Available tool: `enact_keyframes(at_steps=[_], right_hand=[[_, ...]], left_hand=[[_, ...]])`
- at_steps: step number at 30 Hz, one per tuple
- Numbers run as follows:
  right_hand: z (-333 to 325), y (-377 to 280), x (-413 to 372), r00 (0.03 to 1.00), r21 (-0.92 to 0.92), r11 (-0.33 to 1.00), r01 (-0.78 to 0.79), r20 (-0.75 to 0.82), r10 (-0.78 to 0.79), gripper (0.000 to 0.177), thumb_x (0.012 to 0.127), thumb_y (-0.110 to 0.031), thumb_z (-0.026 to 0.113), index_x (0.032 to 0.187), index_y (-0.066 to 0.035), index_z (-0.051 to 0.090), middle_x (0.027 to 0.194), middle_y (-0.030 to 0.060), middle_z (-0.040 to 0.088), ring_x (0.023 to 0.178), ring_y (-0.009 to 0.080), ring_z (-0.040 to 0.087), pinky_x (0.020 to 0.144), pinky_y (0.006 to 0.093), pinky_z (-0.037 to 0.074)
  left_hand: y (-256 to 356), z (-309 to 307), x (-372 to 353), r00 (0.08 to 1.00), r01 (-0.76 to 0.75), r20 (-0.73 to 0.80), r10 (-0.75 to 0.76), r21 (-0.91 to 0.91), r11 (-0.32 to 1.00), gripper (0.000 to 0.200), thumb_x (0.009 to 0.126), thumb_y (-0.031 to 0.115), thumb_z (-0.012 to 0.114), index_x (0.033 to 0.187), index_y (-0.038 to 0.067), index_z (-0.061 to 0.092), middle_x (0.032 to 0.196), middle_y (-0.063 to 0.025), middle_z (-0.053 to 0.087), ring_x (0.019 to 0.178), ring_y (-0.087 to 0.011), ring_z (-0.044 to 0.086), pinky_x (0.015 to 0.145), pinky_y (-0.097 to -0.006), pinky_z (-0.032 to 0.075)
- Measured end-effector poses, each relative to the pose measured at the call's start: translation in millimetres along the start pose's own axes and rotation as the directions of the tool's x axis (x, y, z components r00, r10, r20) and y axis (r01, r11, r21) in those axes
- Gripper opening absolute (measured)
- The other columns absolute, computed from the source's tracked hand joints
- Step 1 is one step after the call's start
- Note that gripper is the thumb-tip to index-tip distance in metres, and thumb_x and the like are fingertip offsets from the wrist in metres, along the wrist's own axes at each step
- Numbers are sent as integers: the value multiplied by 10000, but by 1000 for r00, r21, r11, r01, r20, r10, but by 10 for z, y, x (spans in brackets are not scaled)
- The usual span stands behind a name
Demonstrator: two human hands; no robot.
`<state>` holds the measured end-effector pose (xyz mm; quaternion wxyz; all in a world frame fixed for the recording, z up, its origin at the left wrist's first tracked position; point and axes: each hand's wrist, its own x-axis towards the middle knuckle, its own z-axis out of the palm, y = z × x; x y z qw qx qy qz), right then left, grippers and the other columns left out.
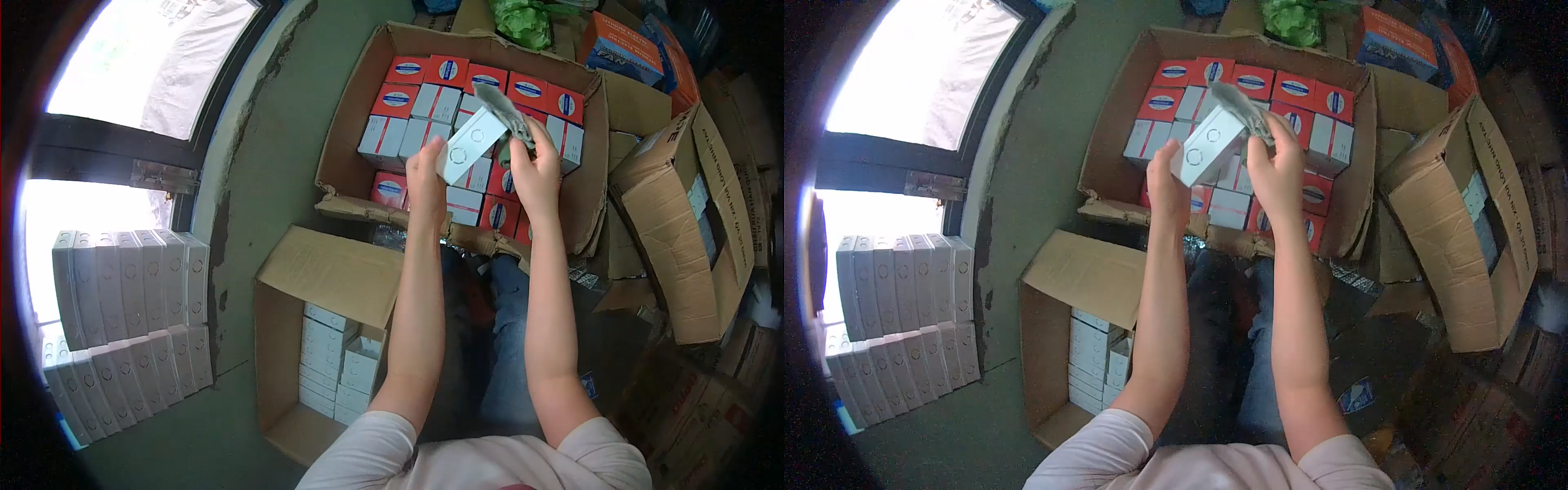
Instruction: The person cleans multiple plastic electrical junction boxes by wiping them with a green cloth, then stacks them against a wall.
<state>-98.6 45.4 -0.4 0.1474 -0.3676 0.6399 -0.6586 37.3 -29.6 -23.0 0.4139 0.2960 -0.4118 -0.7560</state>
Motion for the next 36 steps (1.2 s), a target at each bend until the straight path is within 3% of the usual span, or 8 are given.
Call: enact_keyframes(at_steps=[4, 10, 14, 18, 20, 25, 30, 36], right_hand=[[-19, 6, 13, 986, 123, 978, -167, 49, 162, 301, 866, -35, 478, 1131, 28, 604, 1041, 96, 625, 922, 163, 601, 809, 296, 476], [-81, -15, -4, 993, -78, 996, 33, 119, -24, 308, 822, 5, 474, 1085, 14, 634, 1037, 124, 625, 956, 243, 623, 845, 337, 485], [-2, -92, -72, 942, -199, 954, 225, 293, -161, 352, 758, 41, 510, 1069, -15, 667, 1055, 142, 618, 986, 320, 610, 883, 376, 483], [155, -1, -130, 962, -383, 895, 230, 227, -150, 385, 746, 44, 548, 1103, -31, 672, 1113, 137, 613, 1018, 333, 591, 908, 410, 474], [169, 91, -85, 980, -467, 864, 190, 140, -140, 406, 747, 45, 556, 1129, -33, 667, 1150, 131, 603, 1027, 341, 580, 915, 411, 474], [465, -281, -395, 900, -316, 892, 323, 394, -186, 441, 731, 49, 572, 1155, -30, 660, 1069, 119, 597, 1018, 323, 569, 904, 415, 477], [374, -36, -138, 973, -444, 866, 229, 128, -191, 427, 706, 68, 553, 1108, -23, 665, 1076, 140, 611, 916, 352, 603, 873, 426, 487], [420, -203, -367, 882, -224, 920, 323, 425, -206, 483, 708, 70, 546, 1157, -64, 664, 1091, 103, 610, 980, 321, 576, 913, 405, 470]], left_hand=[[159, -4, -49, 988, -7, 156, -11, 114, 993, 397, 994, 289, 520, 1198, -48, 566, 1096, -77, 622, 985, -118, 574, 834, -282, 454], [149, 73, -100, 910, 50, 389, -145, 244, 968, 455, 936, 81, 513, 1371, -35, 450, 1157, -73, 608, 1036, -126, 551, 901, -283, 437], [-86, 117, 7, 986, 137, -128, -107, 256, 957, 215, 892, 94, 454, 1025, -2, 592, 865, -12, 582, 762, -90, 508, 652, -244, 394], [-74, 153, -3, 916, -223, -269, 299, 280, 934, 387, 986, 269, 478, 681, 36, 524, 653, 49, 463, 603, -50, 378, 522, -242, 302], [-57, 80, -22, 890, -225, -315, 331, 328, 917, 476, 1015, 342, 445, 660, 33, 508, 619, 51, 454, 572, -55, 370, 506, -238, 296], [-155, 179, 93, 708, -315, -540, 456, 337, 887, 595, 1032, 411, 426, 532, 93, 366, 508, 68, 365, 506, -43, 285, 468, -266, 222], [-12, 87, -5, 784, -289, -469, 406, 302, 908, 606, 1030, 421, 426, 533, 79, 364, 503, 62, 375, 506, -42, 301, 464, -276, 245], [-64, 182, 76, 737, -286, -549, 393, 274, 918, 595, 1028, 427, 421, 529, 115, 338, 519, 68, 354, 510, -48, 274, 468, -271, 228]])
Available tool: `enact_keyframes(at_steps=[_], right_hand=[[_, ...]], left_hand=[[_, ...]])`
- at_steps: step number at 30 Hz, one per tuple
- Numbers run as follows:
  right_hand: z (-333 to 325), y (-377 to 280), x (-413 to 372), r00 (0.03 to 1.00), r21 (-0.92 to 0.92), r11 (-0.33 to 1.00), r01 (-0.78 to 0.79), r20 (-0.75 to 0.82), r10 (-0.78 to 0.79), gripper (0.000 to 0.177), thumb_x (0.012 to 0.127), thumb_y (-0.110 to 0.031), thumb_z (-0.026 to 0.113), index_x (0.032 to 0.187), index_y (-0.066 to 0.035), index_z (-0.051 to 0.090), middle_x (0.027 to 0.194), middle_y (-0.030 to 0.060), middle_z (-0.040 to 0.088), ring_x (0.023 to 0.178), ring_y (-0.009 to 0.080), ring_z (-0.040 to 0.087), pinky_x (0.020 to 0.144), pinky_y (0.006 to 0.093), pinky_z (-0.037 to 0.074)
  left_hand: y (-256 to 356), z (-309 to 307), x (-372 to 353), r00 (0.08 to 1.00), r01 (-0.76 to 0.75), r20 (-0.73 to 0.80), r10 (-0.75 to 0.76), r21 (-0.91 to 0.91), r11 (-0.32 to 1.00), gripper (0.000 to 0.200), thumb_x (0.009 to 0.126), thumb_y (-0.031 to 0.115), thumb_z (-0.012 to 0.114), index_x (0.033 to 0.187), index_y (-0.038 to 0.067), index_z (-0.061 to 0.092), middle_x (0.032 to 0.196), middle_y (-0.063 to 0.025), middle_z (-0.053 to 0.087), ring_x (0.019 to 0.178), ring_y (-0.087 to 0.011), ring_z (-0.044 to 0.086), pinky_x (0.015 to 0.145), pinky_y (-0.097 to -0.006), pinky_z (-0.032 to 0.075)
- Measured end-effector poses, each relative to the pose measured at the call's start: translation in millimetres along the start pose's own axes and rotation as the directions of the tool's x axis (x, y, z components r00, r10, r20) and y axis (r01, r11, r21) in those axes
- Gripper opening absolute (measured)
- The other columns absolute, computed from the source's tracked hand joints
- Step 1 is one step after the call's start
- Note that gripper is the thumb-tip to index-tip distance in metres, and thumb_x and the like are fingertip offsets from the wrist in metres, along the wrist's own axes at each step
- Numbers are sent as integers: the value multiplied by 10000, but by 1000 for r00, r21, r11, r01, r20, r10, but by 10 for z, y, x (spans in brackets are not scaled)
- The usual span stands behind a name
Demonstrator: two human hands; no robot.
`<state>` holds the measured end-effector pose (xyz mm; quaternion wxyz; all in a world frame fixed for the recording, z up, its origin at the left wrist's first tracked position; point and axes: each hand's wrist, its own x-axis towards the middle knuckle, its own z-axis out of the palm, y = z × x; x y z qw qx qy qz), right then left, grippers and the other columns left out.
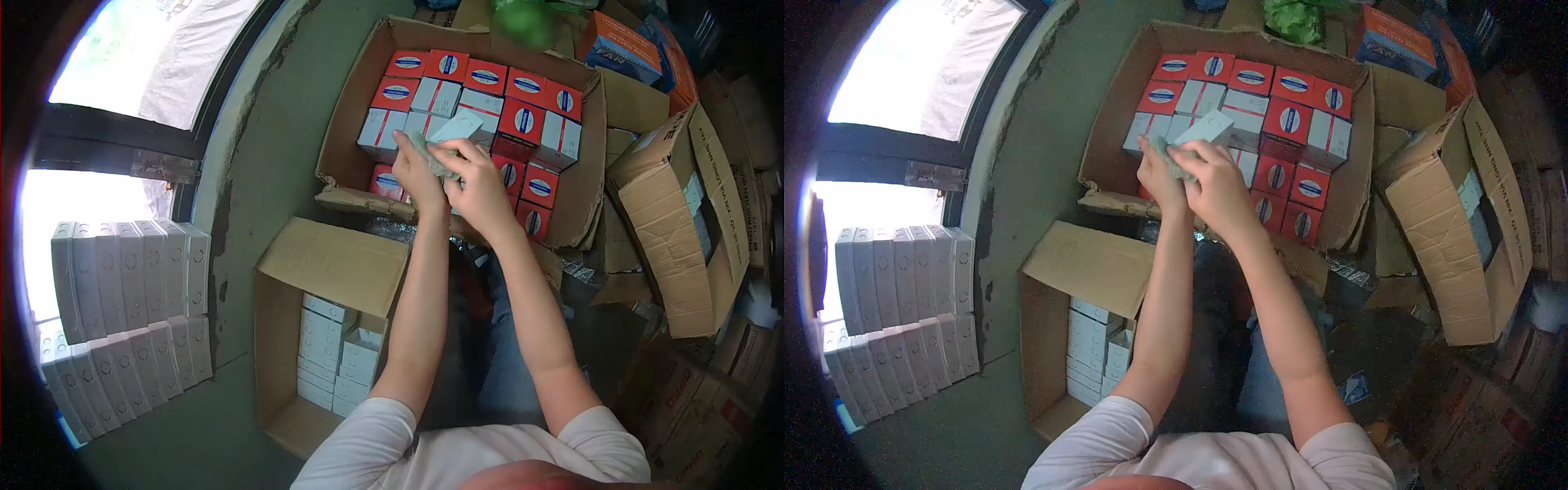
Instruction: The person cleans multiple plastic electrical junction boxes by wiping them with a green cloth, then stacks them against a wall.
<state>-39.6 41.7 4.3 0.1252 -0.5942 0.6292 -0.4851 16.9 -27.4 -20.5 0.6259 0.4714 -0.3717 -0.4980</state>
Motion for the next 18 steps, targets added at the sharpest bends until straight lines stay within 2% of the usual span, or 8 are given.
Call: enact_keyframes(at_steps=[1, 4, 7, 10, 11, 13, 14, 18], right_hand=[[-7, 59, 5, 1000, 31, 1000, 0, 22, -1, 483, 713, 67, 550, 1162, -69, 663, 1107, 103, 610, 986, 321, 577, 913, 406, 470], [-107, 336, 115, 966, -254, 962, -104, -255, 37, 477, 731, 75, 541, 1178, -48, 651, 1110, 119, 617, 979, 330, 587, 896, 412, 477], [-190, 413, 113, 899, -44, 970, -240, -387, 205, 493, 737, 87, 525, 1192, -58, 649, 1107, 133, 622, 1015, 328, 590, 902, 413, 477], [-168, 333, 75, 936, -21, 995, -95, -342, 82, 509, 728, 90, 521, 1198, -61, 646, 1106, 129, 623, 1023, 322, 589, 917, 404, 469], [-125, 345, 61, 960, -156, 988, -12, -278, -32, 514, 718, 93, 519, 1187, -69, 653, 1118, 120, 620, 1026, 314, 584, 914, 398, 475], [49, 111, 25, 982, -109, 994, 3, -186, -24, 516, 710, 101, 510, 1168, -79, 666, 1148, 109, 617, 1036, 322, 574, 928, 397, 467], [95, 93, 21, 988, -84, 996, -3, -151, -10, 494, 719, 67, 532, 1167, -91, 670, 1176, 105, 613, 1041, 333, 567, 945, 404, 454], [41, 149, 91, 968, -16, 1000, 20, -250, -23, 377, 797, -137, 620, 1159, -36, 658, 1157, 137, 599, 1077, 335, 561, 957, 417, 438]], left_hand=[[4, -20, 20, 999, 52, -7, -52, -5, 999, 593, 1028, 426, 421, 530, 116, 336, 524, 66, 349, 511, -52, 278, 472, -272, 235], [77, -89, 60, 987, 163, 4, -163, -65, 984, 586, 1023, 423, 430, 530, 125, 322, 538, 58, 311, 512, -70, 288, 487, -276, 251], [149, -79, 27, 989, 149, 8, -148, -71, 986, 563, 1018, 416, 442, 549, 129, 324, 543, 49, 363, 498, -83, 326, 486, -279, 278], [187, -25, 62, 908, 390, -69, -413, -224, 893, 512, 1013, 413, 451, 610, 97, 448, 587, 33, 446, 531, -88, 405, 515, -285, 341], [162, -13, 67, 925, 379, 21, -379, -113, 919, 480, 1015, 413, 444, 674, 79, 493, 632, 19, 482, 570, -92, 441, 540, -286, 366], [4, -54, 67, 921, 312, 208, -328, 106, 944, 456, 1020, 413, 429, 801, 44, 585, 723, -10, 554, 647, -98, 515, 589, -286, 415], [-85, -85, 47, 893, 352, 307, -330, -16, 936, 463, 1033, 406, 393, 1015, -4, 608, 855, -43, 601, 765, -115, 564, 656, -281, 447], [-19, -89, 121, 843, 447, 387, -372, -121, 886, 467, 1043, 385, 359, 1116, -23, 575, 965, -94, 641, 842, -165, 607, 740, -312, 481]])
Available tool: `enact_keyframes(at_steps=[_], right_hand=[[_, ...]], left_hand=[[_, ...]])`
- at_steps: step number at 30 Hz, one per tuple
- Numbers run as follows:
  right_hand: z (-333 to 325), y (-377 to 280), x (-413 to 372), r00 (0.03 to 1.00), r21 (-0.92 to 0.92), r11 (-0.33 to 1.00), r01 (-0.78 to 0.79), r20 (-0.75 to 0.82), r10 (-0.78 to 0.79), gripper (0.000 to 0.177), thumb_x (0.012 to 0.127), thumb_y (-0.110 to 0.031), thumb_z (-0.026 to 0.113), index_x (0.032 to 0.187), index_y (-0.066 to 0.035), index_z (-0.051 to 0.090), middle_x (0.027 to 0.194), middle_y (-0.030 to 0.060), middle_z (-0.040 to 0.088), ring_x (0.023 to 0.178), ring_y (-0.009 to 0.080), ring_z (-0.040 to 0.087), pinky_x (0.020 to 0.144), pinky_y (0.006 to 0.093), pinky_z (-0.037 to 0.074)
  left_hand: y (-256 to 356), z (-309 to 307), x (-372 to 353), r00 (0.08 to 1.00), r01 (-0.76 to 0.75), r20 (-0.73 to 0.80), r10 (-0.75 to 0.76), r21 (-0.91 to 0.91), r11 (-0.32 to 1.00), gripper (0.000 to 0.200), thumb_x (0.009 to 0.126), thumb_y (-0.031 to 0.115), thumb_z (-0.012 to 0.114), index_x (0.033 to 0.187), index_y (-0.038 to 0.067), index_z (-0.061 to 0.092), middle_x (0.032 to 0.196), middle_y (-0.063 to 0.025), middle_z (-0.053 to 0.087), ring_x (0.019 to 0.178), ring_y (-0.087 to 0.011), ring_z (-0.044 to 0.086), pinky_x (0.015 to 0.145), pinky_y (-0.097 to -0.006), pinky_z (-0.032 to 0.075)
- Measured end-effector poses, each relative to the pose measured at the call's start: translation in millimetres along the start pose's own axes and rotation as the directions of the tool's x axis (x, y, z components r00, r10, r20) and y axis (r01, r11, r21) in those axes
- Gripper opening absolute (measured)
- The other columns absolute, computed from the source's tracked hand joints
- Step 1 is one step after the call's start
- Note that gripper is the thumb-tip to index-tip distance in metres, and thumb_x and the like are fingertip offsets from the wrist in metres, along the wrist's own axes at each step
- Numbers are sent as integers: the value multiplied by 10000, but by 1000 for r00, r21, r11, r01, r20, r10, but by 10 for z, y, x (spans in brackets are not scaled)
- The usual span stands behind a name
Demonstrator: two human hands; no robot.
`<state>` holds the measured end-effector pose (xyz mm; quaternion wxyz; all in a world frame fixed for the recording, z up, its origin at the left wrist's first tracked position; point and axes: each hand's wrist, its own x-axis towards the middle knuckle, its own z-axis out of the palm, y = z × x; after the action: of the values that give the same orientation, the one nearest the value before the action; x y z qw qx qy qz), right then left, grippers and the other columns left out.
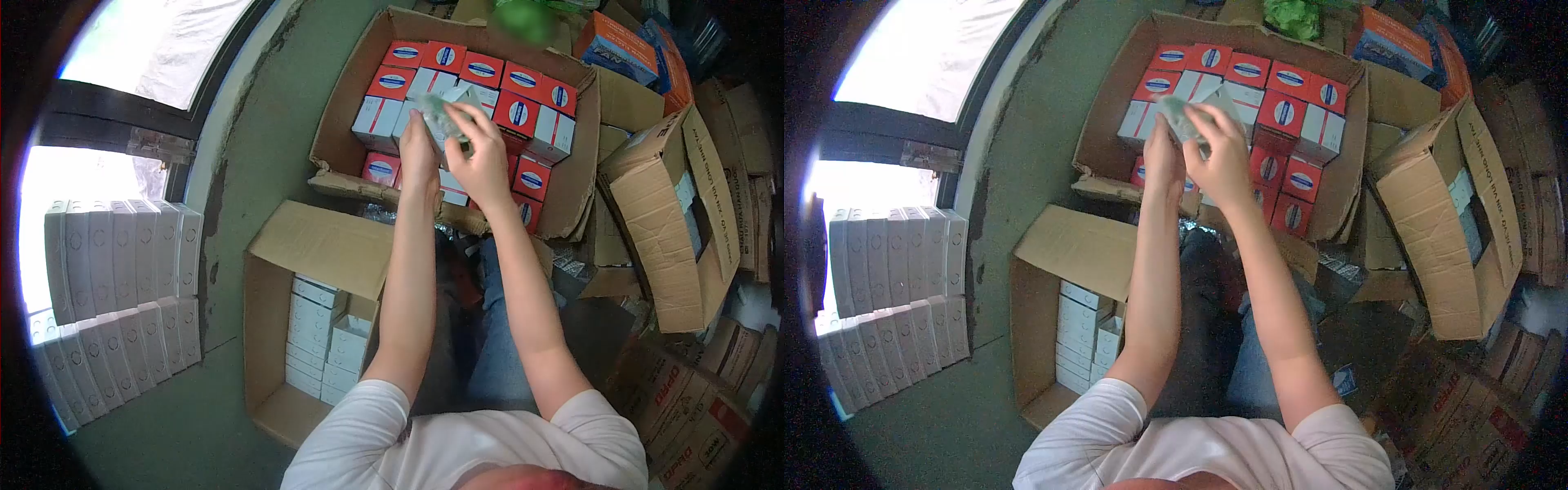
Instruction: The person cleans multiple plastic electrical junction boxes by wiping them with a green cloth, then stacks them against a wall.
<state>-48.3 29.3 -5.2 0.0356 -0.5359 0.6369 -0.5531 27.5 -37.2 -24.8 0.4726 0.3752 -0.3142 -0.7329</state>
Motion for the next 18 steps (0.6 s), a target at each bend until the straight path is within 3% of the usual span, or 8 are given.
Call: enact_keyframes(at_steps=[3, 7, 8, 11, 12, 15, 16, 18], right_hand=[[-61, 42, -2, 988, 7, 990, -142, -57, 142, 357, 854, -258, 643, 1102, -2, 671, 1130, 170, 587, 1082, 343, 564, 953, 411, 438], [-103, 82, -4, 955, 8, 955, -295, -33, 295, 305, 794, -320, 751, 974, -74, 732, 1168, 185, 541, 1104, 348, 552, 911, 418, 456], [-67, 55, -28, 989, -37, 989, -144, -43, 142, 231, 764, -252, 775, 944, -110, 744, 1141, 180, 544, 1069, 337, 563, 896, 416, 463], [33, -77, -96, 991, 100, 986, -133, 25, 131, 196, 753, -176, 764, 936, -108, 742, 1086, 160, 560, 996, 326, 584, 886, 401, 472], [5, -29, -80, 999, -79, 997, 24, -34, -27, 262, 759, -116, 734, 1021, -106, 716, 1038, 136, 572, 941, 314, 594, 855, 386, 484], [-147, 140, 59, 975, -14, 982, -190, -118, 187, 408, 764, -86, 711, 1167, -103, 650, 1014, 129, 573, 952, 305, 596, 825, 382, 489], [-167, 166, 109, 975, -46, 989, -143, -181, 132, 448, 775, -68, 698, 1210, -81, 594, 993, 145, 602, 933, 306, 617, 788, 385, 497], [-127, 31, 37, 970, 103, 975, -199, -118, 211, 408, 773, -62, 701, 1169, -75, 598, 990, 150, 624, 906, 307, 632, 776, 385, 502]], left_hand=[[70, 50, -56, 994, 14, -106, -6, 74, 997, 483, 1042, 388, 349, 1125, -31, 574, 993, -117, 646, 877, -179, 625, 766, -328, 492], [81, 52, -39, 984, -10, -181, -3, -68, 998, 482, 1014, 380, 388, 1106, -55, 574, 1003, -141, 644, 878, -205, 636, 756, -346, 501], [27, 7, 9, 981, -35, -195, 16, -93, 995, 472, 998, 370, 406, 1092, -61, 573, 990, -143, 640, 874, -217, 637, 754, -360, 500], [64, -42, 9, 973, 5, -230, -39, -143, 990, 464, 983, 362, 416, 1082, -63, 574, 983, -144, 637, 858, -224, 637, 751, -372, 496], [64, -56, 20, 975, 18, -217, -48, -139, 990, 459, 977, 358, 421, 1075, -63, 576, 977, -143, 636, 852, -223, 636, 749, -371, 495], [77, -29, 18, 978, 35, -201, -54, -95, 995, 441, 964, 346, 430, 1053, -58, 583, 953, -141, 637, 831, -220, 635, 742, -370, 493], [92, 35, -22, 977, 29, -211, -41, -58, 998, 432, 962, 340, 430, 1044, -54, 587, 943, -139, 639, 821, -219, 635, 739, -369, 493], [51, 57, -35, 977, 58, -205, -65, -40, 997, 419, 952, 330, 434, 1024, -48, 600, 913, -132, 644, 798, -219, 638, 733, -372, 496]])
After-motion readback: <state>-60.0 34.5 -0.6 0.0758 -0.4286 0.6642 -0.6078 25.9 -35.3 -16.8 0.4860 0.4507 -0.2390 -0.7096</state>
